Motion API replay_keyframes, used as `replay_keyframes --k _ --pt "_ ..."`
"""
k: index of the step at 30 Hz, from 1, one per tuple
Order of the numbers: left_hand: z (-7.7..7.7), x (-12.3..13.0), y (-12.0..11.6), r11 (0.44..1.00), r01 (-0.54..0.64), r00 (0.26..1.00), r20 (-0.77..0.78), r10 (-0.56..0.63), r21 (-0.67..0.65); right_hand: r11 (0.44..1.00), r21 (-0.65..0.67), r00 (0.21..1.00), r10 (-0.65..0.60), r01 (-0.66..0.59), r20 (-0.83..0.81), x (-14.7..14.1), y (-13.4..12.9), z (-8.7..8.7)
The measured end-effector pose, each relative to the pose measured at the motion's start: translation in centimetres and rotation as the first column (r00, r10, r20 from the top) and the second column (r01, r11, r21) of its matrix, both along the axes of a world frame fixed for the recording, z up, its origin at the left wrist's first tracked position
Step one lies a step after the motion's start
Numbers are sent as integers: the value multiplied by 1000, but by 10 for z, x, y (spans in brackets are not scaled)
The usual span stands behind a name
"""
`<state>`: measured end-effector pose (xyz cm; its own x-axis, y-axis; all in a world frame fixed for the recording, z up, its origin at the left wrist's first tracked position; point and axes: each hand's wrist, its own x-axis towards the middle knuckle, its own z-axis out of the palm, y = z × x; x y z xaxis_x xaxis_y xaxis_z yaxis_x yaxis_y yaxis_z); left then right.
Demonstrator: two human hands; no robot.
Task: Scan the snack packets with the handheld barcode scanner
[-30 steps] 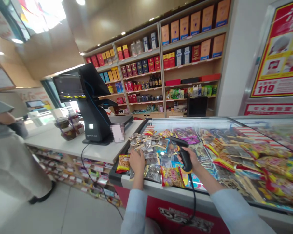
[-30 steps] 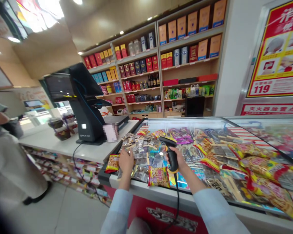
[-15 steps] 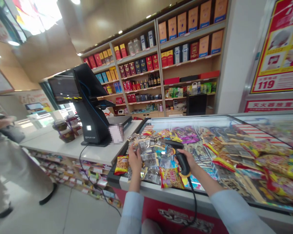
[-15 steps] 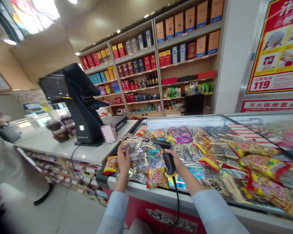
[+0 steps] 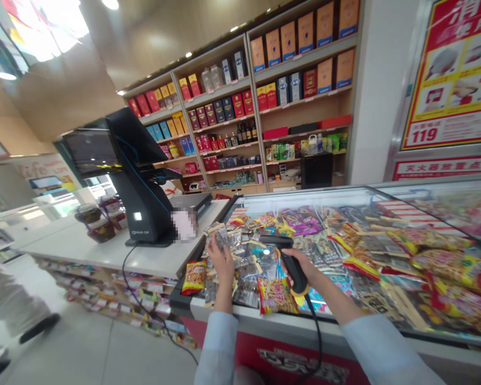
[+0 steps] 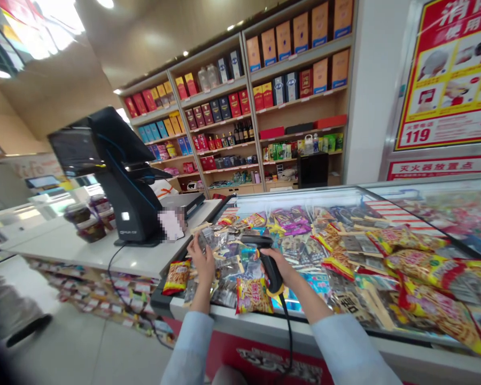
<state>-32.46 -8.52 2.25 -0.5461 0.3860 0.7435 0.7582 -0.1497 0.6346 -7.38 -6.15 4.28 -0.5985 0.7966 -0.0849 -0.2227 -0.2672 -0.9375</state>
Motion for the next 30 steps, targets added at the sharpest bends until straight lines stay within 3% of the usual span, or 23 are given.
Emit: replay_keyframes --k 13,30 --pt "0 5 -3 999 18 998 -54 -20 -41 992 124 998 21 -28 58 -1 -3 -4" --pt "0 7 -4 1000 11 997 -74 -11 -8 994 105 999 34 -38 41 0 -2 -5"
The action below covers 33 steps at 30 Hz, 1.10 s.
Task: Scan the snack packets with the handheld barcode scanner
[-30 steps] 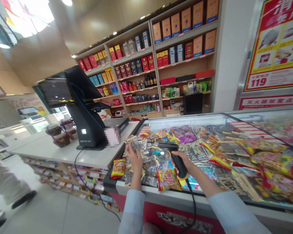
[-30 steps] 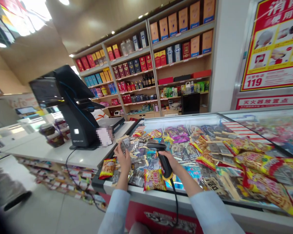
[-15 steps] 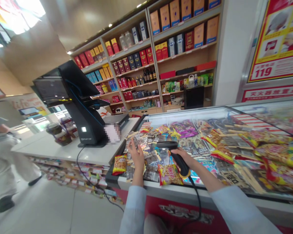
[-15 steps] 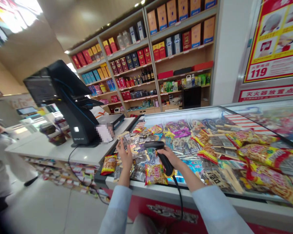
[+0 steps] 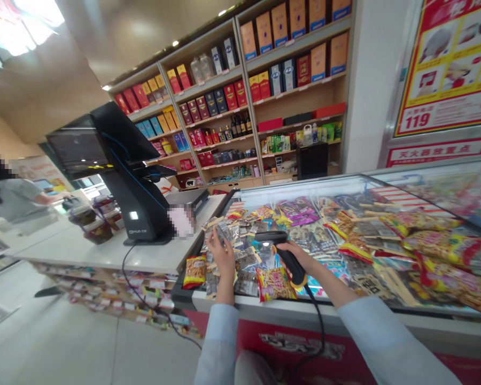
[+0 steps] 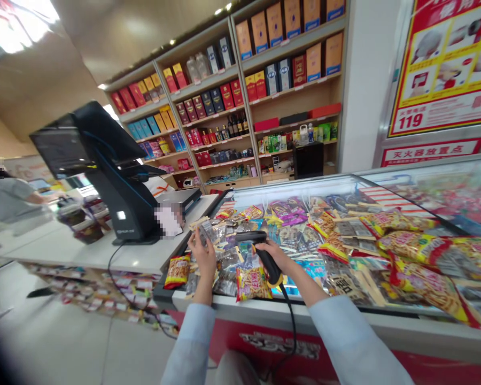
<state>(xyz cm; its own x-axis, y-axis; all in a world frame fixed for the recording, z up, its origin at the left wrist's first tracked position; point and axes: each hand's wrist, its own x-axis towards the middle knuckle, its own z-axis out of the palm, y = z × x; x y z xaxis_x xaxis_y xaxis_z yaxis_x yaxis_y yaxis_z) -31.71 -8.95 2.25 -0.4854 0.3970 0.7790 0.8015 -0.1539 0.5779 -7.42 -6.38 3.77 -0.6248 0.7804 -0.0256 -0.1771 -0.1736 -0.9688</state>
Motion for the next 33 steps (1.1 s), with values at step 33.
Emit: replay_keyframes --k 33 --pt "9 299 42 633 656 737 166 -655 -412 709 -53 684 -695 704 -221 325 -52 39"
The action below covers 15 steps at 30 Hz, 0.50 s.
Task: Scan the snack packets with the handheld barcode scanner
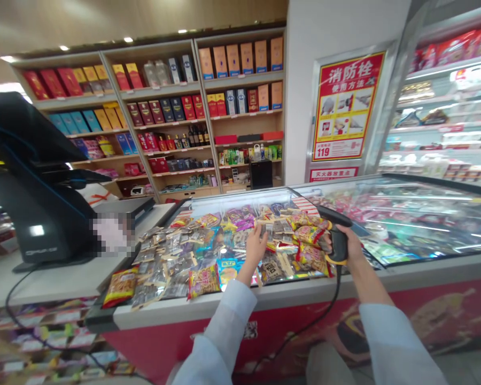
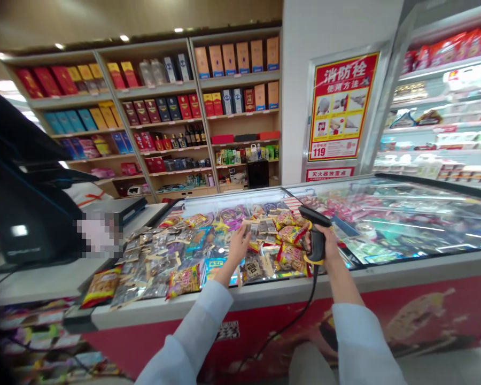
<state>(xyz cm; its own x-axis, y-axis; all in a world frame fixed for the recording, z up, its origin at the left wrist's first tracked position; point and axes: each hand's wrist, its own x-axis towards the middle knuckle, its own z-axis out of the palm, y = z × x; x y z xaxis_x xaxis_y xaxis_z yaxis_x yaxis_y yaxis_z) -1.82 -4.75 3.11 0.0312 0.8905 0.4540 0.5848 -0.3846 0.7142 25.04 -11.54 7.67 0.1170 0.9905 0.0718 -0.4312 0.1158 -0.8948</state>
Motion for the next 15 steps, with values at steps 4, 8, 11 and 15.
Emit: replay_keyframes --k 4,8,11,15 --pt "-17 -2 -2 999 23 1000 -1 -23 36 999 -42 997 -25 22 -66 22 0 -24" --pt "-25 -2 -5 995 48 999 1 -48 87 997 -58 991 -51 44 -122 28 2 -35" --pt "-24 0 -6 993 19 999 -46 -14 114 991 -109 993 -87 77 -85 25 4 -36" --pt "-23 0 -5 993 29 996 -83 -19 114 987 -133 994 -95 87 -56 23 3 -38"
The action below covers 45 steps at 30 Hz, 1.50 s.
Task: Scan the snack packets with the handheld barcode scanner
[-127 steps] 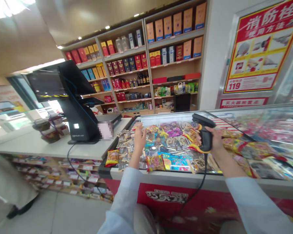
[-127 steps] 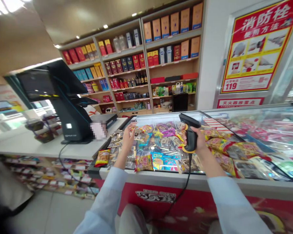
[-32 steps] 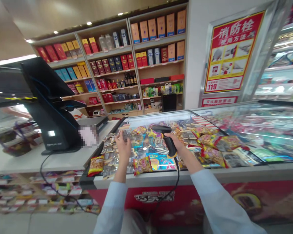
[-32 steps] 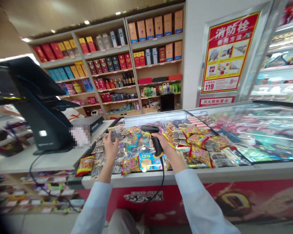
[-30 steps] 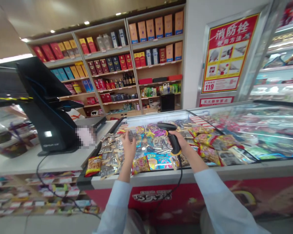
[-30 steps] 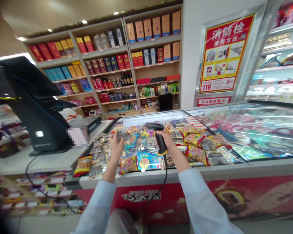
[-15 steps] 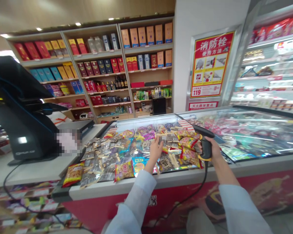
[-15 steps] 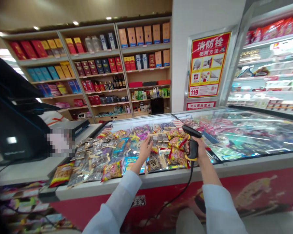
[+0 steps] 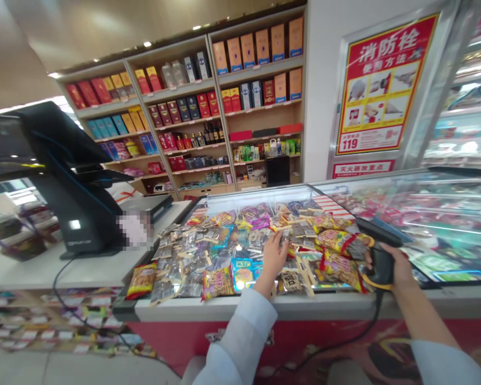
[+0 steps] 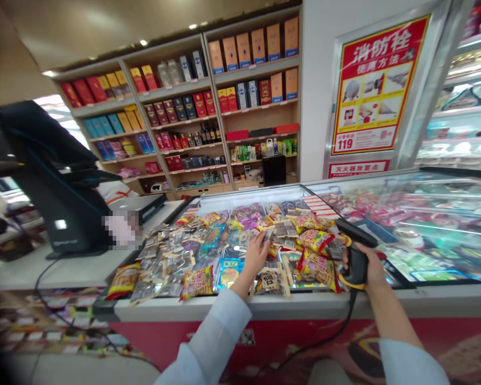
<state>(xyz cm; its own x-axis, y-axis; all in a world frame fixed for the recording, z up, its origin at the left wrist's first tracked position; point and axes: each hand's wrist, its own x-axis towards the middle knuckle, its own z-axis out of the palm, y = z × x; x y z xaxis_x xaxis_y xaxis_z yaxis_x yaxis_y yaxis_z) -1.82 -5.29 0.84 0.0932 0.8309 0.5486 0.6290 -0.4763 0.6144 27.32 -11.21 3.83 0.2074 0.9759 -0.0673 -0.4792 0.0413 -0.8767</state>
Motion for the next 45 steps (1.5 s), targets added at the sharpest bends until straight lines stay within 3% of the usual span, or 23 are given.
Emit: replay_keyframes --k 16,23,29,39,45 --pt "1 2 -2 1000 -14 999 -41 14 -4 991 -110 997 -76 79 28 -2 -1 0" --pt "7 1 -8 996 -75 997 -26 74 -47 991 -104 996 -87 89 20 -1 -1 -3" --pt "7 -1 -6 973 -200 980 -1 201 -118 989 -131 997 -68 70 19 -1 -3 -2" --pt "5 2 -7 999 24 1000 21 -24 -37 989 -129 998 -68 68 8 -1 -2 -1" --pt "6 1 -9 990 -129 992 -1 130 -59 992 -105 996 -67 73 60 0 -1 -4"
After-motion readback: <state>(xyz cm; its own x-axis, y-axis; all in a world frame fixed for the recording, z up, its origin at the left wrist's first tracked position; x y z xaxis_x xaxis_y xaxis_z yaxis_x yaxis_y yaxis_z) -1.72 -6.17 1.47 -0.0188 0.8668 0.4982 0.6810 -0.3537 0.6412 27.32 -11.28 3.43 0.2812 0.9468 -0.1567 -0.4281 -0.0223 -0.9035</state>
